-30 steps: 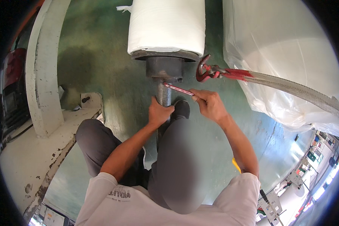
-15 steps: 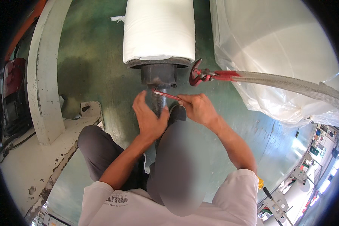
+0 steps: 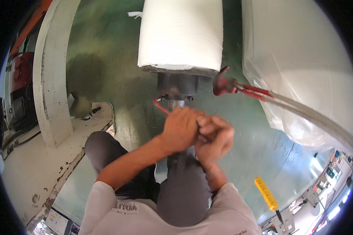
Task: The person uses a hex key to turn bolts on a circular metal hub at the end of a large roll of white material. They move the tool between different bolts on the hub, applying pressure to turn them.
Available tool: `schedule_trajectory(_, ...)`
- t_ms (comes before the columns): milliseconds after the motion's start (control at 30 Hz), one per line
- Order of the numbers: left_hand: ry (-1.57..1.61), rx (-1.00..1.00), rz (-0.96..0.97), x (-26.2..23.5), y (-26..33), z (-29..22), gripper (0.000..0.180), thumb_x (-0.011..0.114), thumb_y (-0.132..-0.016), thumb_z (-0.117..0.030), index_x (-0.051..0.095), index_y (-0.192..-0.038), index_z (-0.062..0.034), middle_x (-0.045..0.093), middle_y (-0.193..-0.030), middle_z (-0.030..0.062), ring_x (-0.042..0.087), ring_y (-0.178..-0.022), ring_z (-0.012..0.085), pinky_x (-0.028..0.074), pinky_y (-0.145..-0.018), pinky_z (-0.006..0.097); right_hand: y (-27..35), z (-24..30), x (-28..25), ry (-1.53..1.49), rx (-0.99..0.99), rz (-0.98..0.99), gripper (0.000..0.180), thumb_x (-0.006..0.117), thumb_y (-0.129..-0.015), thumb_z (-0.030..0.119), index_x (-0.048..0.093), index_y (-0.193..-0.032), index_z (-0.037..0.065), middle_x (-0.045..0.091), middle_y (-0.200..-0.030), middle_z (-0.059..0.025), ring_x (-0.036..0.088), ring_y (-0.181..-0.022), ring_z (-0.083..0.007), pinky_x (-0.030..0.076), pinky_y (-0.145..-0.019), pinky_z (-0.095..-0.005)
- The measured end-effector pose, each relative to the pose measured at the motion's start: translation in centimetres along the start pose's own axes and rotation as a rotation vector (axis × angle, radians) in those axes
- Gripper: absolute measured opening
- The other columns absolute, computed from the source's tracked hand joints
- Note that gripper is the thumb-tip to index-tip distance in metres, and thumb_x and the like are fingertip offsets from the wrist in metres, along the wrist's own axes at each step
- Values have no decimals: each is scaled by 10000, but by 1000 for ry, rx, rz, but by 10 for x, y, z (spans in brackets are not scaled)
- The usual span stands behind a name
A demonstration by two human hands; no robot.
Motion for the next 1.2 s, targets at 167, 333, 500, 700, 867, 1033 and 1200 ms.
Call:
schedule_trajectory(167,115,-140,148,9,-9,-3,411,652,-740,-224,638,-1127,-85,544,-707,13,571,-604,209,450,-564,335,-13,22,14,257,-306,341,487,297,-1090,472,469,-1267,53,503,-658,-78,590,-680,-253,569,-694,-462)
schedule_trajectory(333,19,-121,93,12,-15,-4,353,655,-732,-297,679,-1050,-146,458,-600,-36,479,-486,140,383,-454,285,-27,17,12,196,-486,505,548,301,-1079,481,457,-1288,-1,497,-588,-67,595,-578,-240,601,-568,-431)
schedule_trajectory(500,16,-189,205,17,-27,-9,364,661,-721,-284,698,-1046,-124,518,-633,-25,532,-513,155,418,-467,282,-37,12,5,1,-523,422,453,321,-1103,344,488,-1231,-57,519,-568,-90,591,-535,-242,594,-518,-408)
schedule_trajectory(700,34,-227,-227,21,-76,39,382,678,-700,-160,659,-1065,-49,614,-816,48,593,-640,212,449,-533,359,-114,-4,44,705,-344,153,254,394,-1005,41,573,-1109,-105,616,-671,-164,601,-601,-222,533,-618,-359)
schedule_trajectory(867,-104,-332,-130,12,-81,29,521,601,-809,-212,610,-1275,21,657,-1134,119,606,-1003,293,490,-861,425,-117,3,56,439,-409,512,215,497,-989,25,588,-1150,-85,689,-894,-167,664,-725,-224,553,-687,-324)
schedule_trajectory(1033,-452,-271,-245,8,-102,66,628,605,-856,-283,521,-1385,46,485,-1436,265,392,-1397,450,281,-1142,628,-161,-14,111,631,-576,402,226,585,-980,119,664,-1087,-63,726,-880,-138,701,-820,-220,554,-782,-322)
schedule_trajectory(1200,267,-530,-310,-4,-127,110,380,637,-919,-220,529,-1208,2,518,-1158,177,504,-1103,350,412,-938,473,-178,-43,171,438,-834,535,189,805,-794,106,743,-967,60,717,-851,-84,670,-740,-254,534,-647,-348)
Point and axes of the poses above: each hand's wrist, its own y-axis away from the middle knuckle, its own x-axis out of the palm, z = x × y, the point moved 4 cm from there along -y, towards the middle knuckle
